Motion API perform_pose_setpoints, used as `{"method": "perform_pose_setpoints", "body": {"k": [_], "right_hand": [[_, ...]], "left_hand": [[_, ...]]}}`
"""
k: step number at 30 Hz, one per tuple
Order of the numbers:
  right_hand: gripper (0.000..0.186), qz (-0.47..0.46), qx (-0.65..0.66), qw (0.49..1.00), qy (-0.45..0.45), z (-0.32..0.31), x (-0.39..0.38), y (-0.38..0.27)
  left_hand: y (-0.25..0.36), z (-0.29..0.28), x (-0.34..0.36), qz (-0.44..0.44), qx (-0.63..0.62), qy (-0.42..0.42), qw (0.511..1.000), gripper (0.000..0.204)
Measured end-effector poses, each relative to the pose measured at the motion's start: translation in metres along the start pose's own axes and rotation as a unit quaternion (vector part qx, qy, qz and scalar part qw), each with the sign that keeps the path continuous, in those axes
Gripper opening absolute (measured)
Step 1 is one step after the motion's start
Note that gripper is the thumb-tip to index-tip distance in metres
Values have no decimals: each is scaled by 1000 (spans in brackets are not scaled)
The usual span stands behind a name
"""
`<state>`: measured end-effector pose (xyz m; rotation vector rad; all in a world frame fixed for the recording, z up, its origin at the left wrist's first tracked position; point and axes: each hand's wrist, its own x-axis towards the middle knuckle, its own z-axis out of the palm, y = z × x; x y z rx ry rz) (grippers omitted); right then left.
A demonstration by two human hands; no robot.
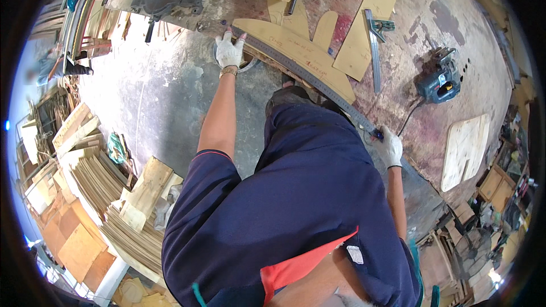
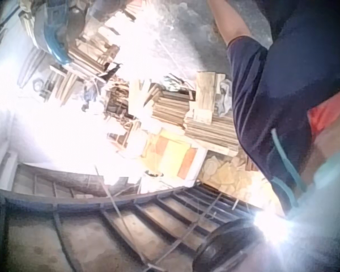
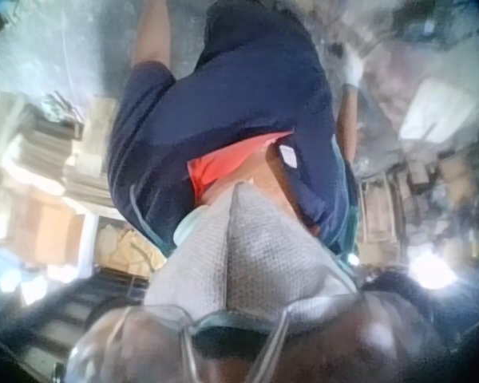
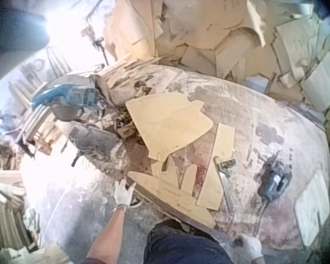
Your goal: The person uses a metal ruler and a square to measure and mark lines on a piece of wood. They then use a pencil to draw along the ruler and square to create straight lines on the wood.
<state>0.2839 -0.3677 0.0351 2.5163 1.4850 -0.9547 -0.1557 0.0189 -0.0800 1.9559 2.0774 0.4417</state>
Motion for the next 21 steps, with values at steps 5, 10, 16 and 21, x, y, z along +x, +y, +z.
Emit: {"method": "perform_pose_setpoints", "body": {"k": [5,10,16,21], "right_hand": [[37,1,8,1000,-4,1,2,2],[39,6,-12,1000,-9,3,9,0],[41,3,9,999,43,21,14,15],[39,5,85,994,70,15,16,15]], "left_hand": [[3,-1,0,1,1,11,1000,70],[7,-7,6,10,14,-2,1000,70],[9,-7,13,27,70,-25,997,75],[2,-4,20,34,99,-63,993,82]]}}
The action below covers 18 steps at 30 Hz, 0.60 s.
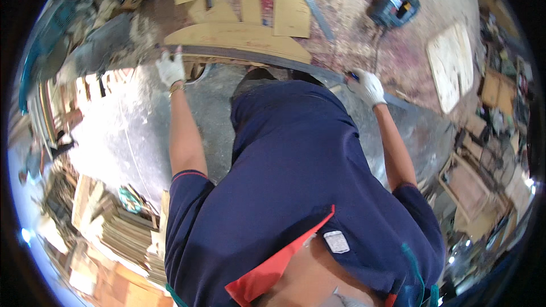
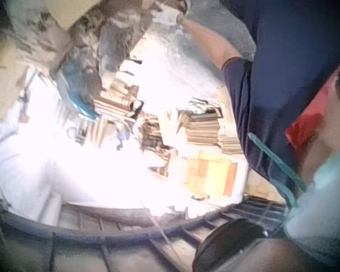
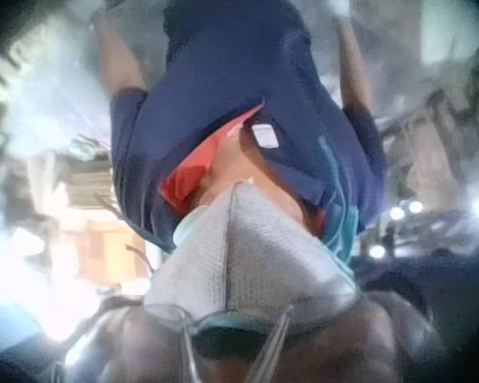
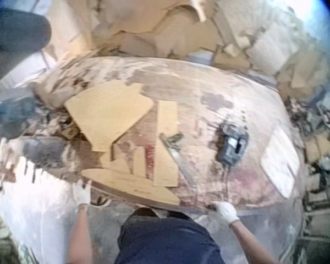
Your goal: The person uses a metal ruler and a square to measure and mark lines on a piece of wood. They then use a pencil to draw along the ruler and square to create straight lines on the wood.
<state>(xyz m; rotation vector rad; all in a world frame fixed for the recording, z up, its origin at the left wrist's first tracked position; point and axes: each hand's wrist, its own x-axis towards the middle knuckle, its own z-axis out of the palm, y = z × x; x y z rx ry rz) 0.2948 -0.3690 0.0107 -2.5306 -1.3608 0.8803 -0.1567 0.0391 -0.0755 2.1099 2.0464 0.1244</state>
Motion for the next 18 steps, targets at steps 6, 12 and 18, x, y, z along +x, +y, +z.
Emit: {"method": "perform_pose_setpoints", "body": {"k": [6,12,18], "right_hand": [[45,54,-11,998,-26,-5,8,0],[52,104,-4,993,-59,-6,16,8],[57,108,-32,992,-60,-3,28,17]], "left_hand": [[2,-6,1,8,-8,2,1000,80],[2,-4,4,5,3,3,1000,80],[-10,8,10,5,-53,11,999,79]]}}
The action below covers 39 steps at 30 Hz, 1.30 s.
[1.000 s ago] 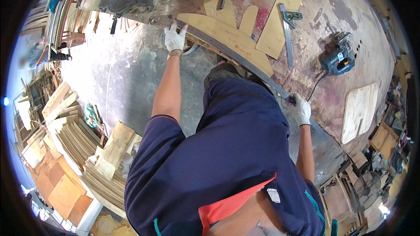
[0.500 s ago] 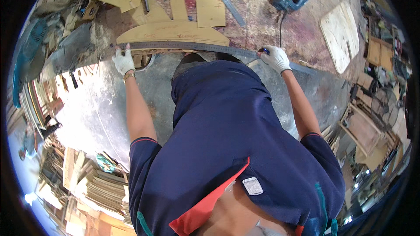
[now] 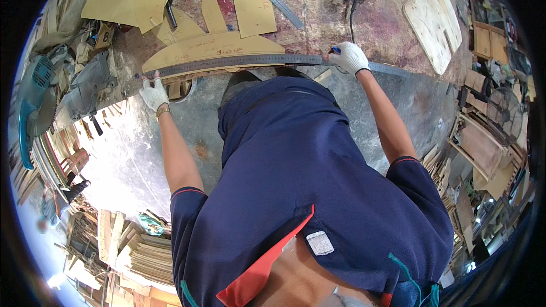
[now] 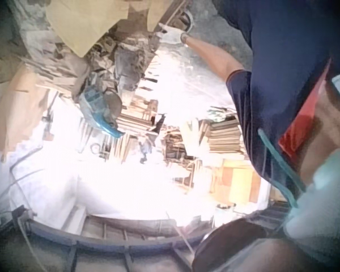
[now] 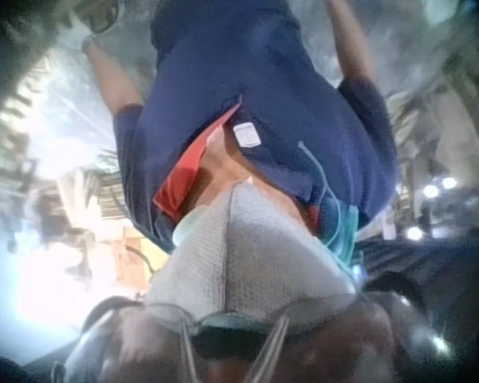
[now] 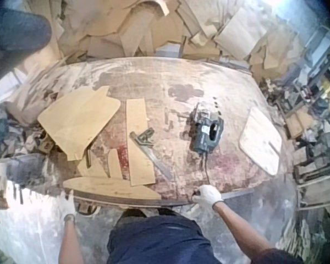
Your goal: The person uses a metal ruler and a square to measure and mark lines on a piece of wood. They then use a pencil to draw along the ruler and square to create straight lines on the wood.
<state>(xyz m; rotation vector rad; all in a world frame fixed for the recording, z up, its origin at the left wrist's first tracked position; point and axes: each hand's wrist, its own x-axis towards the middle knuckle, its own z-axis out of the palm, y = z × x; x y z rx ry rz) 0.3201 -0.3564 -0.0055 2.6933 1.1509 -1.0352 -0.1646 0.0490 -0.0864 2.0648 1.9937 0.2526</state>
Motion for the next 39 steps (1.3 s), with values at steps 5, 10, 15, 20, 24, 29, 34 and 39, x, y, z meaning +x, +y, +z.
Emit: {"method": "perform_pose_setpoints", "body": {"k": [5,10,15,20,24,29,34,39], "right_hand": [[63,20,-4,1000,-3,1,7,2],[68,37,2,999,-27,-6,8,-1],[69,46,9,998,-41,-12,8,-5],[69,39,12,999,-33,-12,7,-2],[69,35,9,998,-43,-12,11,-2],[67,20,10,999,-26,-7,15,2],[58,2,-3,1000,0,7,20,19],[56,2,35,999,-20,-2,17,5]], "left_hand": [[4,-3,-3,-6,22,-6,1000,80],[3,-3,-3,1,22,1,1000,81],[9,-6,-6,5,46,10,999,81],[14,-9,-8,16,37,8,999,79],[11,-8,-7,21,40,22,999,78],[11,-10,-8,20,32,17,999,77],[20,-17,-11,10,60,-11,998,77],[14,-3,-14,1,30,58,998,80]]}}
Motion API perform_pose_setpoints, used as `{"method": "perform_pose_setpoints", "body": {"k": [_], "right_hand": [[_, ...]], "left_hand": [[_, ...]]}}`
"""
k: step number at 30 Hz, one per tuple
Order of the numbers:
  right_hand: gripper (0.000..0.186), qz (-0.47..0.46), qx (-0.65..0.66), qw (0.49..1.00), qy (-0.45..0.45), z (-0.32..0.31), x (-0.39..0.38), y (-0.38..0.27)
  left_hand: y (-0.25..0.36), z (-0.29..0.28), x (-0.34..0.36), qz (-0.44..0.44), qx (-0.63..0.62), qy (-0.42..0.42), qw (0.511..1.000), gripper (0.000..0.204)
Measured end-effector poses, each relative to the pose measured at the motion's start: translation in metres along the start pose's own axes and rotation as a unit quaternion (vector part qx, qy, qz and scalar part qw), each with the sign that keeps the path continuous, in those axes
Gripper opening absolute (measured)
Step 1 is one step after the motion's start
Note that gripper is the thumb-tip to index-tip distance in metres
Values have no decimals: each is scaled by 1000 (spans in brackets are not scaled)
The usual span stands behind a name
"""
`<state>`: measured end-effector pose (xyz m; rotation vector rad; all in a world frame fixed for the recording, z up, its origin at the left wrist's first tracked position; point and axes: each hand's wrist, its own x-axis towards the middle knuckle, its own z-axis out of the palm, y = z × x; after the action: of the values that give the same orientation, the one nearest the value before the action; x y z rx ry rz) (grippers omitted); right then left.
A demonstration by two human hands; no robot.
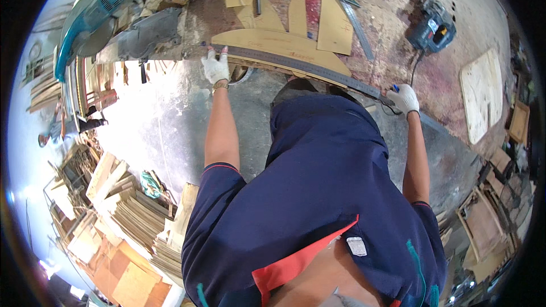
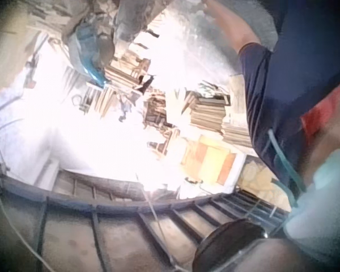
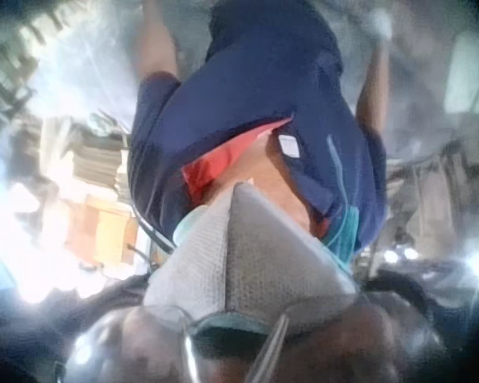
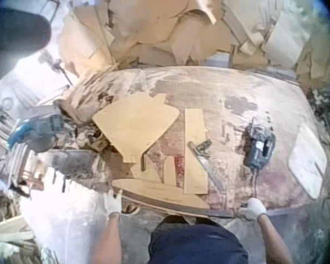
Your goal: The person uses a metal ruler and a square to measure and mark lines on a piece of wood. They then use a pencil to draw along the ruler and square to create straight lines on the wood.
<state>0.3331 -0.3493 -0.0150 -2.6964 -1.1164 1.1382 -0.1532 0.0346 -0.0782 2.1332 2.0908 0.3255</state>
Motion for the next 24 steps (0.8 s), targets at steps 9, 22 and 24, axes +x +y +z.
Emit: {"method": "perform_pose_setpoints", "body": {"k": [9,22,24], "right_hand": [[61,16,5,1000,-1,-1,1,1],[64,7,-7,999,52,-2,-26,-15],[65,5,12,997,80,-7,-39,-16]], "left_hand": [[4,-7,-4,-20,-31,-14,999,72],[10,-23,-14,-29,-174,10,984,73],[12,-20,-38,-81,-309,99,942,70]]}}
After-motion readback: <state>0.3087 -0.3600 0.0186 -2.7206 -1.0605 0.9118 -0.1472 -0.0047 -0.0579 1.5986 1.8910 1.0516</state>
